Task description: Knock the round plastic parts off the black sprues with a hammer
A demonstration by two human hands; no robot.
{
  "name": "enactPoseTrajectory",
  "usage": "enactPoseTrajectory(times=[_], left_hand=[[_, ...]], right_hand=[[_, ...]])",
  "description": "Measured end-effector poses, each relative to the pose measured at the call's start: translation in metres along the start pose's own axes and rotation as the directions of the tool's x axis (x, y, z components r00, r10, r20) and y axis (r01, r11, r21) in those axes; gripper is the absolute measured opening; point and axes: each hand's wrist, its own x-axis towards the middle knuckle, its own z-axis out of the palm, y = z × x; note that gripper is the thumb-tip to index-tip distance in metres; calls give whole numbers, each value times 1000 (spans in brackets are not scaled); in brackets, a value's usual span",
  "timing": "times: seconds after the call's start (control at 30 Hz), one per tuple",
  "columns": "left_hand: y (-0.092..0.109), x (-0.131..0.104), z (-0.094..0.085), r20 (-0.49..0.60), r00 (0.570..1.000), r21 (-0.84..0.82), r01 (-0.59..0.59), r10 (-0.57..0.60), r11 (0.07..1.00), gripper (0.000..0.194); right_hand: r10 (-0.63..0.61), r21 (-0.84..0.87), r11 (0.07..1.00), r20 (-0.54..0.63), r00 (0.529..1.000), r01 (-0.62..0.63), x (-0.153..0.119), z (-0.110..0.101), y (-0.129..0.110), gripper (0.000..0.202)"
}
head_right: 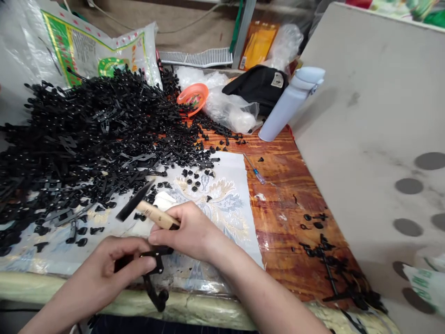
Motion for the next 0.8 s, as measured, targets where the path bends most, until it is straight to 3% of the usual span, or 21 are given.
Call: enactPoseTrajectory(times=[0.03, 0.1, 0.17, 0.3, 0.4, 0.5, 0.6, 0.8], left_hand=[[-1, -4, -2, 24, 999, -37, -39, 40, 999, 15], [-7, -12, 0, 23, 997, -203, -63, 69, 977, 38], [-14, -20, 9, 23, 1000, -418, 17, -8, 908, 55], [-22, -27, 32, 2, 964, -670, 198, -265, 716, 33], [-23, -21, 31, -117, 932, -695, 169, -343, 699, 34], [-24, -14, 22, -202, 918, -679, 121, -343, 724, 36], [-26, -10, 18, -199, 919, -664, 128, -340, 737, 38], [-24, -6, 26, -218, 925, -614, 118, -312, 781, 37]], right_hand=[[22, 63, 998, -18, 1000, -20, -1, 0, -1, 9], [50, 127, 991, -85, 995, -39, -7, 1, -4, 10], [53, 130, 991, -147, 988, -34, -13, 5, -5, 11], [6, -19, 1000, -206, 978, -10, -10, 15, -1, 14], [-138, -340, 940, -289, 947, 33, 12, 17, 5, 14], [-316, -631, 773, -286, 905, 70, 36, 18, 8, 11], [-324, -686, 725, -260, 910, 62, 44, 22, 11, 12], [-237, -683, 730, -286, 928, -24, 23, 21, 22, 13]])
